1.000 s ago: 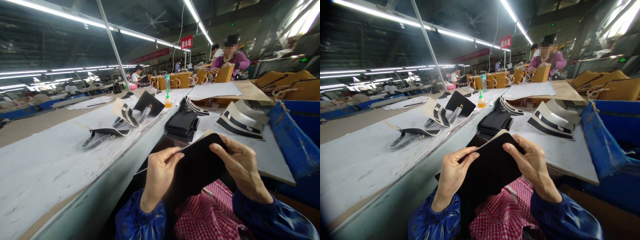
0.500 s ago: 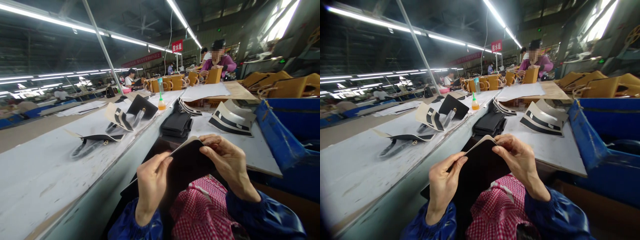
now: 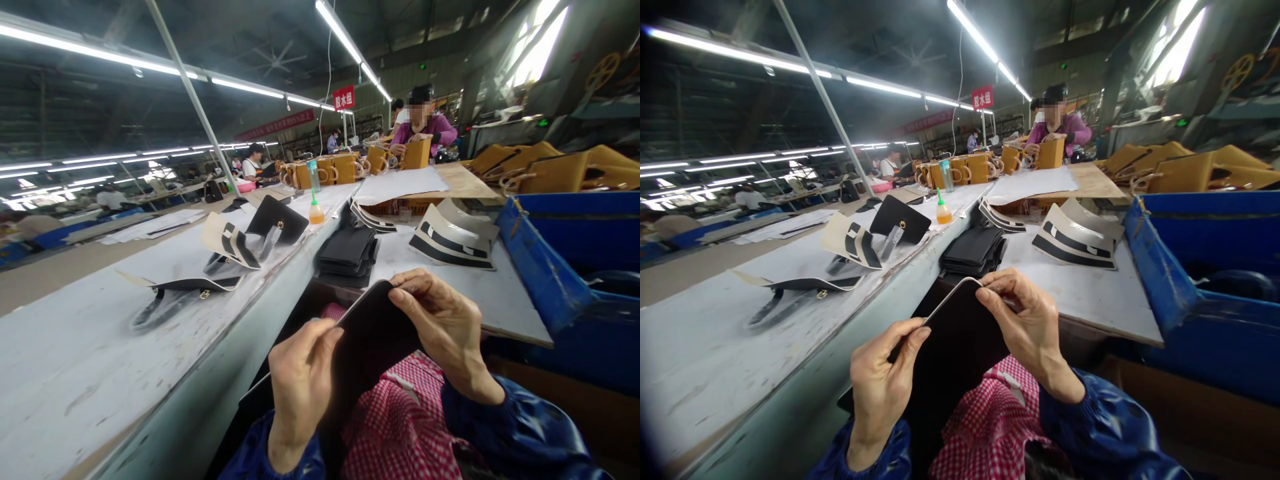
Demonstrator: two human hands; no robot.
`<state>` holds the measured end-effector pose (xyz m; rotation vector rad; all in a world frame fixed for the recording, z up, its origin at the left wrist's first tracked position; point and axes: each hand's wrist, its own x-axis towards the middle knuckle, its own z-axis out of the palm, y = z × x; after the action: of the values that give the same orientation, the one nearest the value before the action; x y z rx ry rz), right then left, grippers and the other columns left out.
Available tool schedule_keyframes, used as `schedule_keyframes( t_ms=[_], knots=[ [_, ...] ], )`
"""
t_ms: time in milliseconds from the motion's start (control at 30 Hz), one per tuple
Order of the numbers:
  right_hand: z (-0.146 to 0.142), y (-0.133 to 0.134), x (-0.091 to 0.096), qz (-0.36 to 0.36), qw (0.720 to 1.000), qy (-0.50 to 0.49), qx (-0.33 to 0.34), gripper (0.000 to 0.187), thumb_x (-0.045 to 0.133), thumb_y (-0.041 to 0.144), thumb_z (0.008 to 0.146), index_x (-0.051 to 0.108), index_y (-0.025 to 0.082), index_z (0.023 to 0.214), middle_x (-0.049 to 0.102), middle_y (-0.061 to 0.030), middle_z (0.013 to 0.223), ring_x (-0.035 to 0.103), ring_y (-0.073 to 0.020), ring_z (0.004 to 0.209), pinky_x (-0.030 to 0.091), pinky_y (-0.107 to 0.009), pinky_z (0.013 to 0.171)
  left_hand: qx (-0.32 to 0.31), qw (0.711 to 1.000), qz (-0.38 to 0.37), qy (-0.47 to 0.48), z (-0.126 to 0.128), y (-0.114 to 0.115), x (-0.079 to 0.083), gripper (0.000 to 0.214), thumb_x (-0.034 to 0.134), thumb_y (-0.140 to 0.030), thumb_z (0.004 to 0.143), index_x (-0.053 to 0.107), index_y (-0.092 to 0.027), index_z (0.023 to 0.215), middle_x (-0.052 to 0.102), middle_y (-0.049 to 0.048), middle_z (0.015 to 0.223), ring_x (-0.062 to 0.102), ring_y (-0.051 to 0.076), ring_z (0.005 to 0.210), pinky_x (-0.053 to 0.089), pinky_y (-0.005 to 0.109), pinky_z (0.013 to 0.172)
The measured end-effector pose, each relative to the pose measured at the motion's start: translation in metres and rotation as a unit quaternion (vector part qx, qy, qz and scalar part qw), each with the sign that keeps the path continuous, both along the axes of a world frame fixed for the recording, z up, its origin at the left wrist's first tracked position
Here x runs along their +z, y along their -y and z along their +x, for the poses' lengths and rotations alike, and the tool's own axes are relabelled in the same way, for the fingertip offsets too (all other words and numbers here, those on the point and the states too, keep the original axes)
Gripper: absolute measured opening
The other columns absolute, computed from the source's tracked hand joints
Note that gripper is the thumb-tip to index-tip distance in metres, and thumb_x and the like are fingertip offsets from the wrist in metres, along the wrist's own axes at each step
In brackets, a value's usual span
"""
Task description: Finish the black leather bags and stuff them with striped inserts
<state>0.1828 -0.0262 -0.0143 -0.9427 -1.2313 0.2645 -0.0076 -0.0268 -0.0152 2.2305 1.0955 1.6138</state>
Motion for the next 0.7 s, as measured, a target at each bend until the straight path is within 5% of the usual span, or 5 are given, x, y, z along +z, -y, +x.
schedule_keyframes(
  t_ms=[267,700],
  knots=[
    [-0.001,-0.004,-0.004,0.002,1.0,0.017,-0.01,0.02,0.07,0.032,0.087,0.062,0.021,0.072,0.069,-0.0024,0.079,0.062,-0.0142,0.068,0.048,-0.026,0.06,-0.02,1.0,-0.014,0.011,0.005,-0.007,-0.002,0.01,0.063,-0.016,0.091,0.073,-0.018,0.089,0.075,0.0002,0.073,0.069,0.012,0.06,0.056,0.017,0.062],
    [-0.011,0.002,-0.002,0.02,0.999,0.007,0.049,0.019,0.07,0.028,0.087,0.06,0.02,0.073,0.068,-0.0016,0.078,0.062,-0.0118,0.066,0.049,-0.022,0.057,-0.06,0.994,0.095,0.01,0.028,-0.012,0.01,0.016,0.061,-0.009,0.092,0.072,-0.008,0.104,0.075,0.0057,0.081,0.071,0.011,0.072,0.055,0.016,0.075]
  ],
)
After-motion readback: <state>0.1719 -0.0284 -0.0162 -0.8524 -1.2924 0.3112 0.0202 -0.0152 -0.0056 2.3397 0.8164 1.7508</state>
